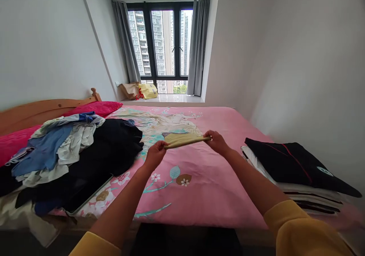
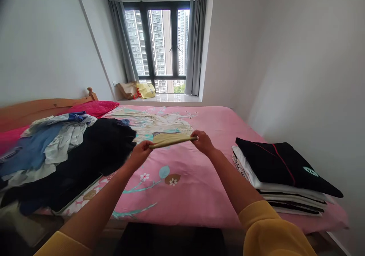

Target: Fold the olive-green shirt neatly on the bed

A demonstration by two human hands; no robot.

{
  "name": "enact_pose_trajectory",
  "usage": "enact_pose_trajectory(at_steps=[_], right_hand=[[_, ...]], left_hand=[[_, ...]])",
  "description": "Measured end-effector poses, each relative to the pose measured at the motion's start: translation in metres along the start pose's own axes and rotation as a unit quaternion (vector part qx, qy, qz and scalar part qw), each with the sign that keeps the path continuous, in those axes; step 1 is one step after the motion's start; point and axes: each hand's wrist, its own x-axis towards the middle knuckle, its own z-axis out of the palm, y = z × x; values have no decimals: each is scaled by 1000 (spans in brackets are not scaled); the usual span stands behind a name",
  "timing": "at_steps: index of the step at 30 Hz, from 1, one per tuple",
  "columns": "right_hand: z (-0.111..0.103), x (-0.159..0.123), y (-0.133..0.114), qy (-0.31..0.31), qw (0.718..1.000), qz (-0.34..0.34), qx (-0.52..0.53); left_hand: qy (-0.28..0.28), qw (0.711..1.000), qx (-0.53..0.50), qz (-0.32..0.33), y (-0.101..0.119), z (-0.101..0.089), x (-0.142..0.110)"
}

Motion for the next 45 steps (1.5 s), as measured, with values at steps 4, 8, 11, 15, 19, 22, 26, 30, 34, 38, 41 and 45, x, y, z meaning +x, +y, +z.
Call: enact_pose_trajectory(at_steps=[4,8,11,15,19,22,26,30,34,38,41,45], right_hand=[[67,-83,23,5,998,-63,-3],[115,-159,44,-13,999,-42,-10],[122,-189,45,8,1000,-13,-11],[111,-217,30,11,1000,-9,0],[100,-260,16,-18,999,-26,10],[93,-283,5,-13,1000,-6,23],[87,-275,-22,14,998,17,65],[97,-243,-62,6,995,2,96],[117,-227,-77,-69,995,4,78],[118,-235,-55,-35,996,52,62],[107,-250,-30,28,983,165,74],[96,-267,-8,-9,919,344,193]], left_hand=[[-29,996,73,-28,-63,0,-72],[-42,992,112,-36,-101,7,-132],[-40,991,127,-23,-106,7,-152],[-63,985,162,10,-103,0,-178],[-64,979,193,-2,-103,-12,-220],[-16,982,187,-30,-99,-17,-246],[59,981,143,-115,-87,-10,-252],[45,968,37,-243,-81,14,-240],[57,945,-92,-308,-84,29,-239],[22,935,-138,-326,-91,21,-244],[-37,933,-141,-328,-96,10,-242],[-91,930,-145,-327,-98,4,-232]])
